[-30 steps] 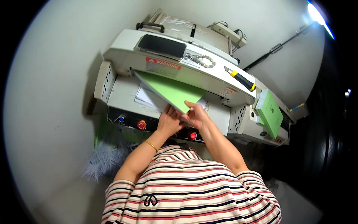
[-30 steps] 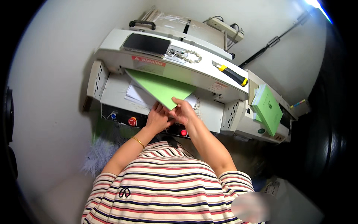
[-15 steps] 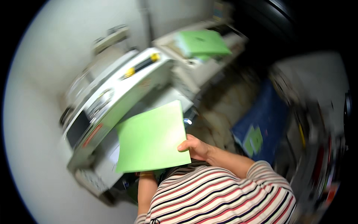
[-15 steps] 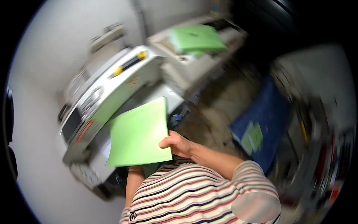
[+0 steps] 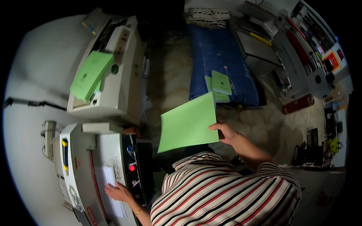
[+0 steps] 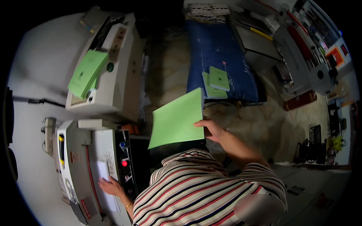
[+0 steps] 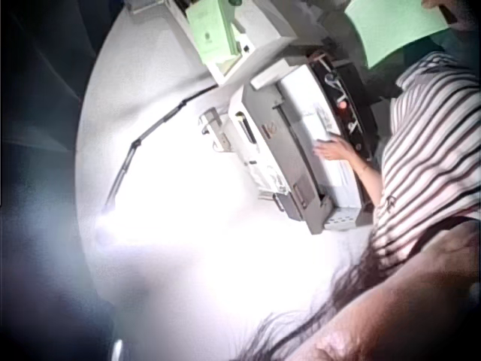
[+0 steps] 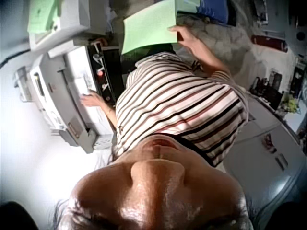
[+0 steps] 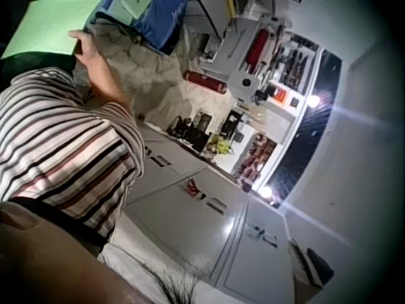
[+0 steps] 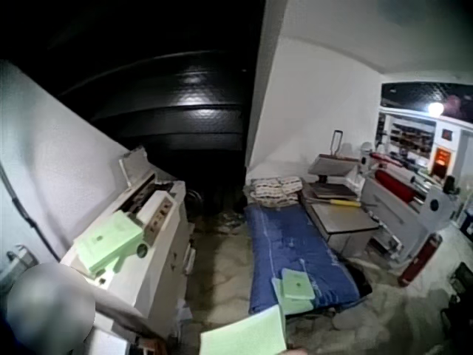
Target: The person loads stacks of white paper with green covers into a paper cutter, aligns them, and operates the machine to trim the edges. They repeatedly remove the trimmed stacks, place them aside, and reload new stacks for further cutting.
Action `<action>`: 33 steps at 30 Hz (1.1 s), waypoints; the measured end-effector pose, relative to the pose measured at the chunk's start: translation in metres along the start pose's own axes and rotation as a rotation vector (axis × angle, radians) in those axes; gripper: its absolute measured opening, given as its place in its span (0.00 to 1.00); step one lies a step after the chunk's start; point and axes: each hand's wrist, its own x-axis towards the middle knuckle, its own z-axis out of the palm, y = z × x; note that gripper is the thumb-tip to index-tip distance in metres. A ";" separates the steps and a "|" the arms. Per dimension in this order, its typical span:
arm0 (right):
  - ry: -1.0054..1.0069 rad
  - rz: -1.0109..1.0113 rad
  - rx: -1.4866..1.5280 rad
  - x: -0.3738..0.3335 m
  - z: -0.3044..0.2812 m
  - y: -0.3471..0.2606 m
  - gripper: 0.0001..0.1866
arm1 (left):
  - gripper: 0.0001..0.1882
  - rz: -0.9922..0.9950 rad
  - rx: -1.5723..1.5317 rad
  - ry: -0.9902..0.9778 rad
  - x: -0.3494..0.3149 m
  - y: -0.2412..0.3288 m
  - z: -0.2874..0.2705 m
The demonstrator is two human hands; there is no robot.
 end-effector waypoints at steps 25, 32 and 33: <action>1.007 0.142 -0.282 0.074 -0.432 -0.222 0.23 | 0.22 0.104 -0.240 -0.071 -0.088 0.276 -0.079; 1.189 0.143 -1.493 0.101 -0.407 -0.310 0.17 | 0.15 0.224 -0.230 0.071 -0.091 0.308 -0.077; 1.156 0.136 -1.582 0.101 -0.399 -0.309 0.17 | 0.15 0.226 -0.231 0.061 -0.092 0.310 -0.082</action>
